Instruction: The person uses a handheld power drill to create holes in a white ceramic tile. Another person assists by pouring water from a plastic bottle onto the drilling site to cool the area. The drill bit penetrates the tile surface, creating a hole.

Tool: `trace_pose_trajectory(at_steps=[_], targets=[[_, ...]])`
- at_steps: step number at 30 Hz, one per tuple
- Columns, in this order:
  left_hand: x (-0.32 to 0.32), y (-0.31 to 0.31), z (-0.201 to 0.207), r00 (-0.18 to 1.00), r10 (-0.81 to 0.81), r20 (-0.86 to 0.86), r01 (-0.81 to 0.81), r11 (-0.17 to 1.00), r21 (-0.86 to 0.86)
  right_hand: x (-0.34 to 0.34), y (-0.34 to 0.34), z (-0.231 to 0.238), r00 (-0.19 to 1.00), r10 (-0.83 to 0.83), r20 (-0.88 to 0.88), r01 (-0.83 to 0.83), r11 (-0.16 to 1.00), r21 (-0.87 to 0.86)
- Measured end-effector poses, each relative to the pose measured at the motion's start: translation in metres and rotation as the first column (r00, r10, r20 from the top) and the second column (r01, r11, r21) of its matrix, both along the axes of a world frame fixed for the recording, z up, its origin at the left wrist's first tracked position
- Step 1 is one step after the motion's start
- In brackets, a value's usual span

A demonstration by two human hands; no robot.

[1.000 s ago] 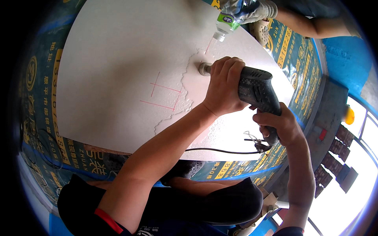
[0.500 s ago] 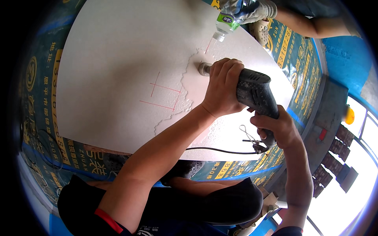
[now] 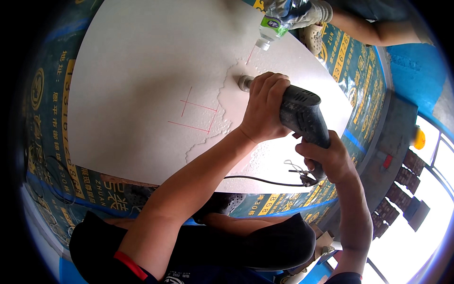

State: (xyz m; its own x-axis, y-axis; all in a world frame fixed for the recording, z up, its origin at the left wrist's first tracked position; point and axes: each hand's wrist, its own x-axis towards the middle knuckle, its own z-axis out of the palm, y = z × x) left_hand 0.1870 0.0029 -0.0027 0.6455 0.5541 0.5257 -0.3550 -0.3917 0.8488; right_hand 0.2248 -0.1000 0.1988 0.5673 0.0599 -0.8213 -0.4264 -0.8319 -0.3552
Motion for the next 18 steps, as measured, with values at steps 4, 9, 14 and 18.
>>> trace_pose_trajectory(at_steps=[4,9,14,18], targets=[[-0.002,0.001,-0.001,1.0,-0.019,0.017,0.02,0.999,-0.029,-0.006,0.002,0.0,1.0,0.023,0.017,-0.023,1.0,0.002],[-0.006,0.002,-0.001,0.999,-0.033,0.025,0.034,0.998,-0.05,-0.01,0.005,0.001,0.999,0.032,0.03,-0.032,0.999,-0.006],[-0.007,0.002,-0.002,0.998,-0.007,0.06,0.012,0.997,-0.079,-0.014,0.011,0.004,0.995,0.094,0.021,-0.093,0.995,-0.048],[-0.008,0.003,-0.003,0.998,-0.012,0.054,0.017,0.996,-0.089,-0.015,0.014,0.005,0.989,0.14,0.036,-0.137,0.988,-0.075]])
